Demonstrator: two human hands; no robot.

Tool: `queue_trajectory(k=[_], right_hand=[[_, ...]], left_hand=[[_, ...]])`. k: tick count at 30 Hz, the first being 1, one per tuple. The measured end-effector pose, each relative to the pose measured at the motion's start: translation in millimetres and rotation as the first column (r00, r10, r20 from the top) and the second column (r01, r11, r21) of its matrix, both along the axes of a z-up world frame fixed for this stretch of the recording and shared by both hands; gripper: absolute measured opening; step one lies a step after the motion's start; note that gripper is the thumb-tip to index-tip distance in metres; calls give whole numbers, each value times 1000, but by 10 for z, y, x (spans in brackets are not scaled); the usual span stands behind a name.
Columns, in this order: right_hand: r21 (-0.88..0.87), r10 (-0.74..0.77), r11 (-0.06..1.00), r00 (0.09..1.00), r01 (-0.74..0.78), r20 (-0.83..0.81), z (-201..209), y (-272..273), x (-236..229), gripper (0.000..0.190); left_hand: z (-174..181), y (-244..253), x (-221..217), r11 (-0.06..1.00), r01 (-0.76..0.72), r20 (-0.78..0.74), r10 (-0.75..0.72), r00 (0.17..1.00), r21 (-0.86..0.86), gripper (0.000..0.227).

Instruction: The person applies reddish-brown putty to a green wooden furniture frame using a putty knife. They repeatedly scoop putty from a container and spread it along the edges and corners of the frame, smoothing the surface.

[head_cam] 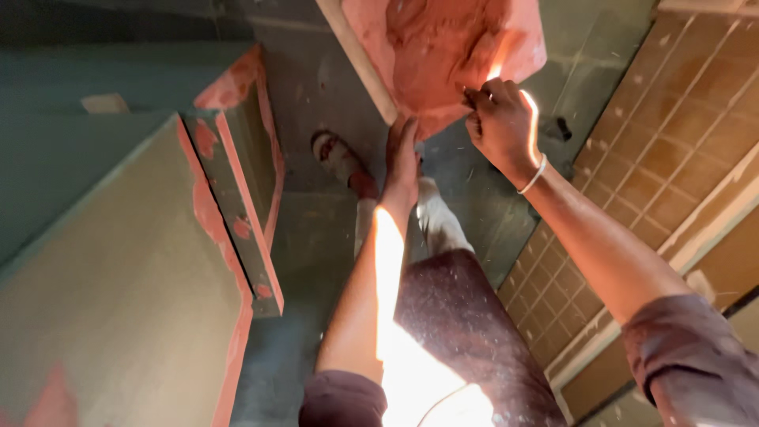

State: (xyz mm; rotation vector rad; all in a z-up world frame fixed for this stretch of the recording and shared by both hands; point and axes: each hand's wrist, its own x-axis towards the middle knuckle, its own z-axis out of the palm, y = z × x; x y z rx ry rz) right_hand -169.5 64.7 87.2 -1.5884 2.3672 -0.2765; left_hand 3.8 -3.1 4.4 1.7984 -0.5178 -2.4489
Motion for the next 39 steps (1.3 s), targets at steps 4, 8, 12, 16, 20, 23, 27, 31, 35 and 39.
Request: queue_trajectory(k=[4,8,12,16,20,23,27,31,35,39], right_hand=[[-153,-96,982,988,114,122,-147,-476,-223,30],[-199,-125,969,986,144,107,-407,-835,70,34],[-7,-5,1000,978,7,209,-383,-739,49,30],[-82,-98,990,984,111,149,-277,-685,-17,33],[-75,-47,996,995,54,92,-197,-690,229,35],[-22,63,998,992,-61,109,-134,-704,233,28],[-238,69,969,997,-73,-22,-225,-904,56,30],[-162,117,980,993,-112,21,-345,-951,93,26],[-107,215,976,918,-190,334,-147,-718,98,39],[154,-264,935,338,321,903,111,-664,347,15]], left_hand=[[44,-18,-57,999,46,32,-46,998,8,73],[-19,100,-131,976,-159,-21,164,986,147,79],[-44,141,-152,944,-215,-89,243,966,249,87],[-19,142,-224,954,-234,-67,250,966,185,86],[29,145,-238,942,-283,-74,300,951,180,83],[86,144,-244,945,-278,-93,296,951,170,82],[95,122,-272,952,-226,-67,244,967,205,83],[26,217,-250,944,-275,-155,304,940,185,82],[13,239,-63,945,-275,-180,305,935,175,80],[222,140,342,947,-318,-171,321,931,44,76]])
